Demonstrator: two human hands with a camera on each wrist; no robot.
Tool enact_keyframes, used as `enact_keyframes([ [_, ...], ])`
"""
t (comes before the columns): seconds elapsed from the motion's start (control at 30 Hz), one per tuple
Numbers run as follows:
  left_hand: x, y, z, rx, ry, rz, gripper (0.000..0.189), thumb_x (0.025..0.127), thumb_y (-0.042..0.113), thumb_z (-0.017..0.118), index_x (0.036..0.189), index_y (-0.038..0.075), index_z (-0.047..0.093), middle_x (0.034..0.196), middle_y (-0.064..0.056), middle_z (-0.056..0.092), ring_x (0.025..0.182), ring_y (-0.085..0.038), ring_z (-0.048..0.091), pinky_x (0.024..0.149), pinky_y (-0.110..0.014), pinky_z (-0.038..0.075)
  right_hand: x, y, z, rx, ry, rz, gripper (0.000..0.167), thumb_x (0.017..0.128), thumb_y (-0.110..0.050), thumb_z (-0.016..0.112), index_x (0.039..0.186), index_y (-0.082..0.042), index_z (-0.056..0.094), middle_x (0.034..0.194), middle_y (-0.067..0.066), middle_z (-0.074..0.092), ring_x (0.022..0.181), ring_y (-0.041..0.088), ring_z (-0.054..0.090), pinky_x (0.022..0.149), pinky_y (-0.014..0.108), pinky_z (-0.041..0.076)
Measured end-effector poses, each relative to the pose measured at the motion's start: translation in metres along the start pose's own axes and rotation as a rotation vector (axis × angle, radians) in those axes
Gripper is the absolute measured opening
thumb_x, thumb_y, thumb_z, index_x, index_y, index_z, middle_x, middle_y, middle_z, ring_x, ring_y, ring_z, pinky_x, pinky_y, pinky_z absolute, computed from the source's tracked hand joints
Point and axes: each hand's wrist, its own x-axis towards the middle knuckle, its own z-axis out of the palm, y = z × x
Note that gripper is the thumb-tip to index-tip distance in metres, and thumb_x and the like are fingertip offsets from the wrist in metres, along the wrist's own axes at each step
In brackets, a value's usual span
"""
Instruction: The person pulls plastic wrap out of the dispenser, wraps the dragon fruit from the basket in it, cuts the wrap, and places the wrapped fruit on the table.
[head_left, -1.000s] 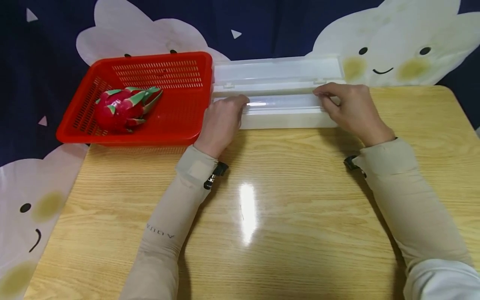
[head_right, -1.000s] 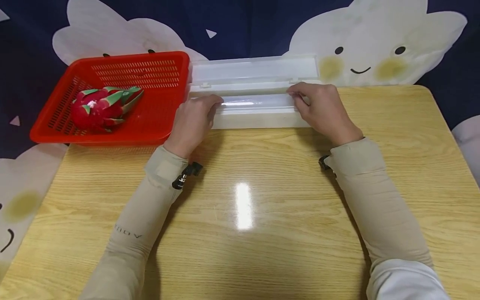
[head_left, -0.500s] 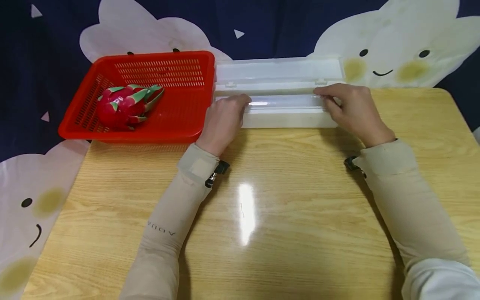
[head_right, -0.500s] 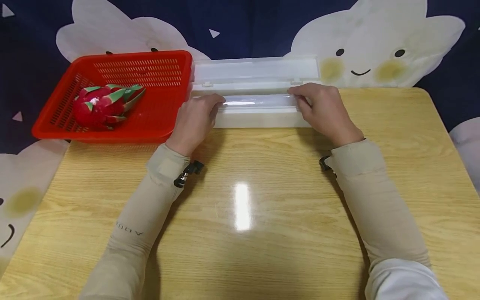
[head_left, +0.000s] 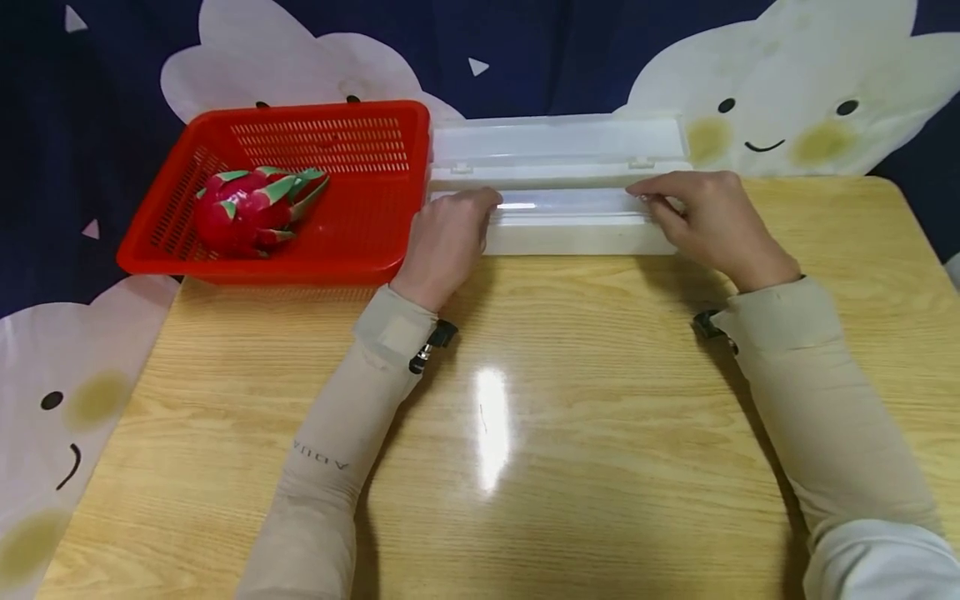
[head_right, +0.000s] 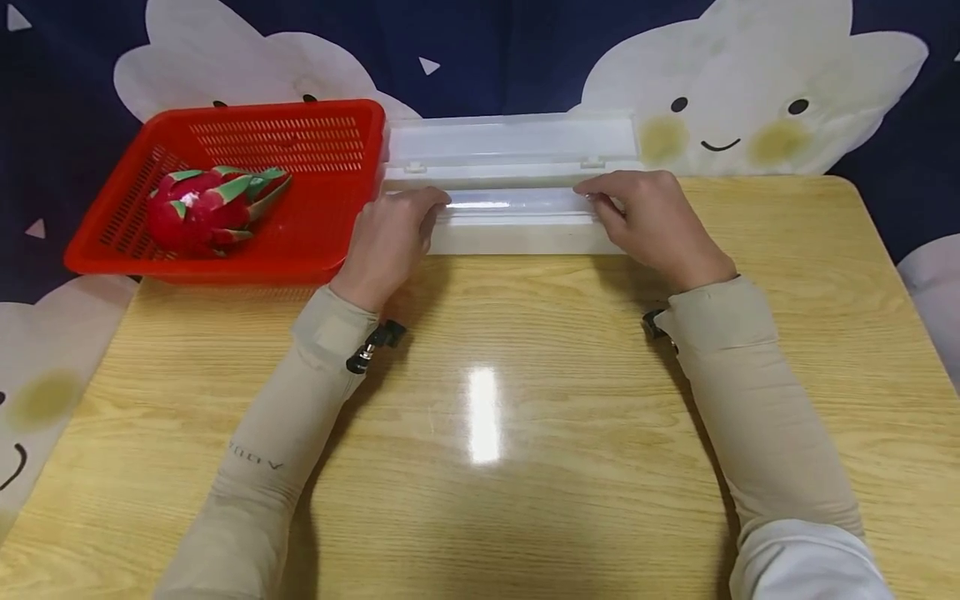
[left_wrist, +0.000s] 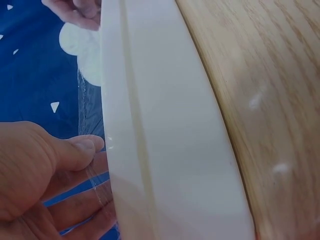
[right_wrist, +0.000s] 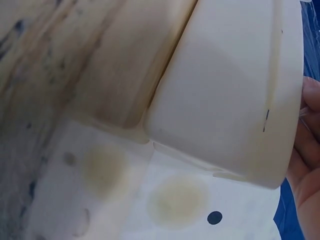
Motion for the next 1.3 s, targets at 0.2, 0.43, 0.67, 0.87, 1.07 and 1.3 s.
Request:
enact_keyframes([
  [0.2, 0.001, 0.002, -0.003, -0.005, -0.005, 0.008, 0.028, 0.105, 0.015, 0.055, 0.127, 0.014, 0.073, 0.11, -0.01, 0.08, 0.087, -0.027, 0.074, 0.081, -0.037, 0.062, -0.001, -0.001, -0.004, -0.005, -0.006, 0.006, 0.026, 0.1, -0.005, 0.06, 0.118, -0.009, 0.078, 0.104, 0.015, 0.079, 0.061, 0.018, 0.045, 0.068, 0.02, 0.031],
  [0.43, -0.002, 0.003, -0.006, -0.009, -0.011, -0.001, 0.028, 0.105, 0.014, 0.057, 0.128, 0.014, 0.073, 0.11, -0.01, 0.08, 0.085, -0.026, 0.073, 0.08, -0.035, 0.062, -0.002, -0.002, -0.004, -0.003, -0.02, 0.002, 0.025, 0.099, -0.006, 0.061, 0.118, -0.008, 0.078, 0.104, 0.014, 0.079, 0.059, 0.017, 0.044, 0.068, 0.021, 0.032],
  [0.67, -0.001, 0.004, -0.008, 0.007, -0.004, -0.008, 0.028, 0.104, 0.018, 0.059, 0.129, 0.015, 0.073, 0.113, -0.009, 0.08, 0.09, -0.027, 0.075, 0.084, -0.036, 0.062, 0.0, -0.001, -0.007, -0.004, -0.033, 0.011, 0.024, 0.099, -0.008, 0.063, 0.117, -0.01, 0.079, 0.102, 0.013, 0.079, 0.058, 0.012, 0.041, 0.067, 0.021, 0.031],
  [0.87, -0.003, 0.001, -0.004, -0.015, 0.003, 0.009, 0.026, 0.104, 0.015, 0.058, 0.125, 0.012, 0.075, 0.11, -0.01, 0.08, 0.089, -0.028, 0.075, 0.086, -0.038, 0.063, -0.003, -0.001, -0.002, 0.026, -0.059, 0.028, 0.024, 0.099, -0.008, 0.064, 0.117, -0.01, 0.079, 0.101, 0.014, 0.079, 0.051, 0.006, 0.037, 0.061, 0.021, 0.032],
  [1.07, -0.011, 0.0, -0.001, 0.016, -0.02, 0.011, 0.027, 0.105, 0.014, 0.056, 0.125, 0.013, 0.074, 0.099, -0.01, 0.08, 0.079, -0.026, 0.072, 0.074, -0.036, 0.062, -0.006, -0.002, 0.004, 0.025, -0.075, -0.006, 0.024, 0.099, -0.007, 0.063, 0.118, -0.009, 0.078, 0.105, 0.013, 0.08, 0.059, 0.012, 0.05, 0.065, 0.025, 0.038],
  [1.3, -0.011, 0.004, -0.005, 0.087, -0.015, 0.089, 0.023, 0.103, 0.008, 0.056, 0.115, 0.013, 0.075, 0.084, -0.006, 0.076, 0.068, -0.021, 0.066, 0.064, -0.032, 0.058, -0.009, -0.001, -0.003, 0.023, -0.037, -0.026, 0.024, 0.099, -0.006, 0.063, 0.117, -0.009, 0.079, 0.108, 0.014, 0.08, 0.06, 0.016, 0.048, 0.065, 0.02, 0.034],
])
